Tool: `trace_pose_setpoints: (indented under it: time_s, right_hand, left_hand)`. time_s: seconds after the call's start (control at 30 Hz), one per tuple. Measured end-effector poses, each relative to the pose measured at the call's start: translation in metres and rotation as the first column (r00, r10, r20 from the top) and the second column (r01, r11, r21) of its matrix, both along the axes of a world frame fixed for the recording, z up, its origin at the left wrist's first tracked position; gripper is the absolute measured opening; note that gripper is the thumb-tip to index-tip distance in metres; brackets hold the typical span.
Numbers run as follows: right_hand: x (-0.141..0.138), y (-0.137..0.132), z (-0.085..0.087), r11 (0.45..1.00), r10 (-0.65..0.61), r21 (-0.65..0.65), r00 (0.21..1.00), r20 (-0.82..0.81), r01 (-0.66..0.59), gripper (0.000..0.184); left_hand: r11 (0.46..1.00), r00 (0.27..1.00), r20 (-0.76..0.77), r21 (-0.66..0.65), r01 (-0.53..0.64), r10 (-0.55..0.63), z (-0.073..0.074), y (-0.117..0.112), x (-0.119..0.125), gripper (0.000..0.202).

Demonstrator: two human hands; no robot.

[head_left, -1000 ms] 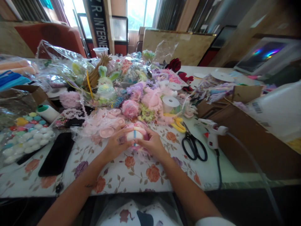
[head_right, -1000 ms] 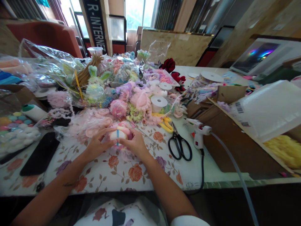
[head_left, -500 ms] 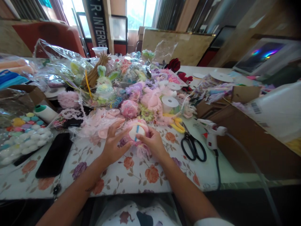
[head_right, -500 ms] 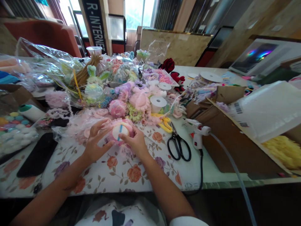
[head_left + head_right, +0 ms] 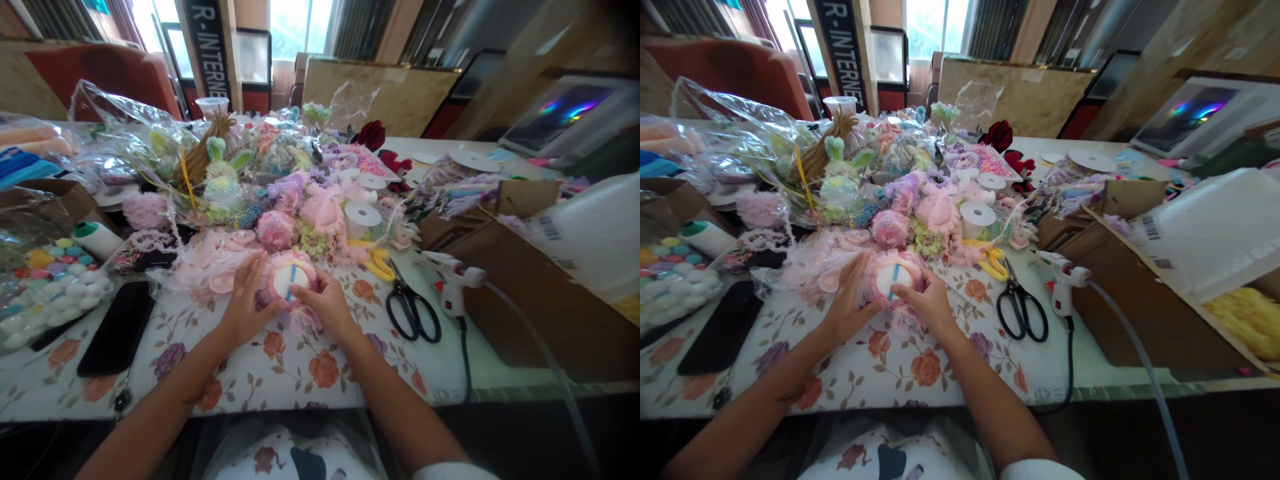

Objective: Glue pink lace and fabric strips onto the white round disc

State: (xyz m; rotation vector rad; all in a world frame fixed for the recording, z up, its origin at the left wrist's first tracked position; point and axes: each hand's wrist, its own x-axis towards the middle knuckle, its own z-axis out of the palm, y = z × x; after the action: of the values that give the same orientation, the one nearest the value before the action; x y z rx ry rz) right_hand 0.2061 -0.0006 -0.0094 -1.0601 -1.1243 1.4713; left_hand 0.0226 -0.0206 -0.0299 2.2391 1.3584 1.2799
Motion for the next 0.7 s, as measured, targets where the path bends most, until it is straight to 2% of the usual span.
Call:
trace_pose_setpoints:
  time_s: [0.1, 0.17, 0.33, 0.57, 0.7]
  right_hand:
    - [-0.001, -0.001, 0.001, 1.0, 0.02, -0.015, 0.999, -0.028, -0.021, 0.041]
    - [-0.002, -0.001, 0.002, 0.999, 0.037, -0.025, 0.998, -0.048, -0.039, 0.044]
    - [-0.001, -0.001, 0.002, 0.999, 0.046, -0.016, 0.997, -0.07, -0.047, 0.046]
    - [-0.001, -0.001, 0.002, 1.0, 0.021, -0.014, 0.998, -0.055, -0.022, 0.045]
    - [0.001, -0.001, 0.0, 1.0, 0.007, -0.014, 0.997, -0.08, -0.009, 0.042]
  left_hand:
    - [0.995, 0.997, -0.069, 0.093, 0.039, -0.032, 0.001, -0.002, 0.001, 0.072]
    - [0.993, 0.993, -0.106, 0.092, 0.067, -0.058, 0.001, -0.003, 0.002, 0.07]
    - [0.999, 0.996, -0.068, 0.001, 0.054, -0.054, 0.0, -0.004, 0.002, 0.077]
    - [0.992, 0.992, 0.077, -0.063, 0.108, -0.103, -0.003, -0.001, 0.0, 0.068]
    - [0.966, 0.979, 0.189, -0.231, 0.117, -0.073, -0.01, 0.0, -0.001, 0.066]
